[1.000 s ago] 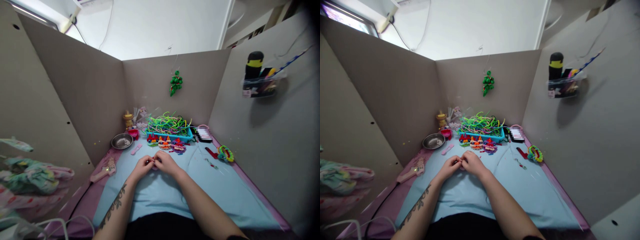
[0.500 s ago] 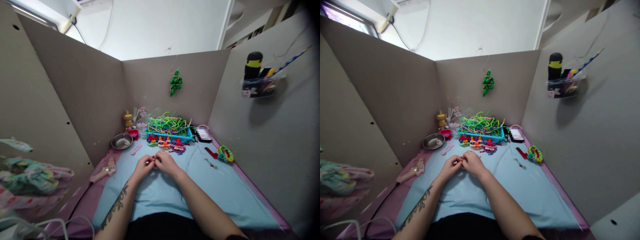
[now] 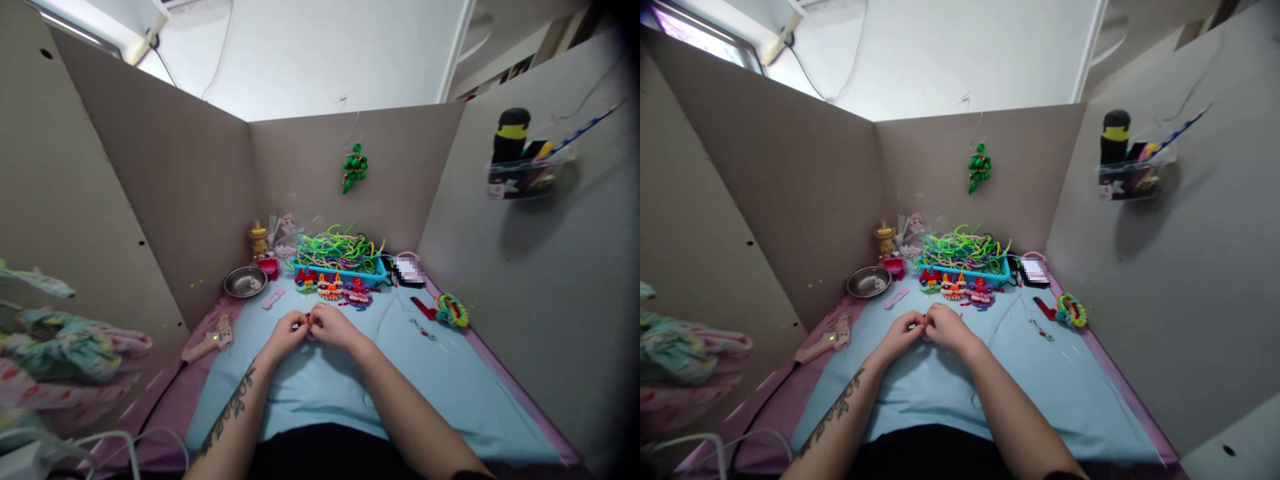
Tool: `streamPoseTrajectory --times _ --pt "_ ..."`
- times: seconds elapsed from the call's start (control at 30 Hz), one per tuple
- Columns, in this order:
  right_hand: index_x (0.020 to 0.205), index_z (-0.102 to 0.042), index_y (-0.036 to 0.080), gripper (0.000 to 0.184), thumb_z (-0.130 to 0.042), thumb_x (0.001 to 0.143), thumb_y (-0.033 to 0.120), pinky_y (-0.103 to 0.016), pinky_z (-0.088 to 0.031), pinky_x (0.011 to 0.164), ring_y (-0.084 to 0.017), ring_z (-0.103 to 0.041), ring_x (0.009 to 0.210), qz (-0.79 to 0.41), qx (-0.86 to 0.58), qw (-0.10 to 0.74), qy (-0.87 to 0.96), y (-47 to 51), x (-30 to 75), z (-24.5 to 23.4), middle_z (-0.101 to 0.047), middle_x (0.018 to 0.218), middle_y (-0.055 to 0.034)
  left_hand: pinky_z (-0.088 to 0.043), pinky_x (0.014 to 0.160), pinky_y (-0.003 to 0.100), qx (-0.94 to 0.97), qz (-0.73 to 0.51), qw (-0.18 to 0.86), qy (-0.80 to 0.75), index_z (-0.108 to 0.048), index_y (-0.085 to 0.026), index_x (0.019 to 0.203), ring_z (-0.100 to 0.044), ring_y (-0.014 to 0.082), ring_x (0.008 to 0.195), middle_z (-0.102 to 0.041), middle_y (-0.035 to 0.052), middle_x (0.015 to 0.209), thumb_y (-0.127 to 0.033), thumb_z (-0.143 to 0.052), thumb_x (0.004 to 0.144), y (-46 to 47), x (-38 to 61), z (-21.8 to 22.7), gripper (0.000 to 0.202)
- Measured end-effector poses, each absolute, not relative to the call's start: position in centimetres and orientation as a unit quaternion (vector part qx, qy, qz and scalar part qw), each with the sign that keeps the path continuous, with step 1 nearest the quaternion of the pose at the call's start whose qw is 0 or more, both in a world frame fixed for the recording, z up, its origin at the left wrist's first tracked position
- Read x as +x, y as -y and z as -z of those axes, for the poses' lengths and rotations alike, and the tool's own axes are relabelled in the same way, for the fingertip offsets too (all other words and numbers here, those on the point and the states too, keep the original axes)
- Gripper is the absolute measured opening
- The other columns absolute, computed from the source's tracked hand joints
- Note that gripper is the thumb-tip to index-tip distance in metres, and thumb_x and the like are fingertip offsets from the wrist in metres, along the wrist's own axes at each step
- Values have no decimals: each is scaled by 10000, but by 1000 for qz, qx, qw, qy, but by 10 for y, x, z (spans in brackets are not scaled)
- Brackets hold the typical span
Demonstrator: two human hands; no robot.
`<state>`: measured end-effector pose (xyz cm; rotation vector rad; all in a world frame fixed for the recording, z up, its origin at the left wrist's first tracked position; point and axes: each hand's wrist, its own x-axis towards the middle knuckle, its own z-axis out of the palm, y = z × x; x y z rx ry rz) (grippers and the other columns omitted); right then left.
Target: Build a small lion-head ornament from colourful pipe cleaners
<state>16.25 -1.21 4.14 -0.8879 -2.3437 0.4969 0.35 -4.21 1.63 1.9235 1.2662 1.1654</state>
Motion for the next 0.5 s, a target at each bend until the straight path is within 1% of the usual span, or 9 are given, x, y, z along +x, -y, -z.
streamPoseTrajectory --times 0.13,0.27,0.37,0.5 --pt "686 -542 169 65 -520 680 108 -218 -300 586 -131 -481 652 -176 -373 269 870 15 160 -42 -562 679 -8 -421 659 234 720 -433 267 -473 -579 -158 695 -531 143 707 -578 15 712 -196 -499 744 43 4 -18 101" --pt "760 -527 182 116 -479 698 98 -214 -295 586 -132 -494 660 -191 -379 276 862 16 161 -40 -585 704 -5 -426 674 237 723 -439 268 -461 -571 -158 679 -536 147 729 -579 22 732 -207 -502 747 45 5 -20 108" --pt "780 -514 191 147 -466 690 84 -211 -306 591 -132 -503 658 -216 -373 291 854 15 162 -38 -587 699 7 -433 677 241 721 -442 273 -459 -578 -157 686 -541 151 743 -582 29 749 -218 -509 749 44 6 -20 112" --pt "776 -502 195 190 -440 668 52 -211 -337 609 -128 -516 668 -249 -351 333 839 13 163 -34 -587 709 17 -445 658 240 709 -443 287 -467 -598 -154 725 -548 156 753 -585 38 774 -246 -513 762 43 6 -17 131"
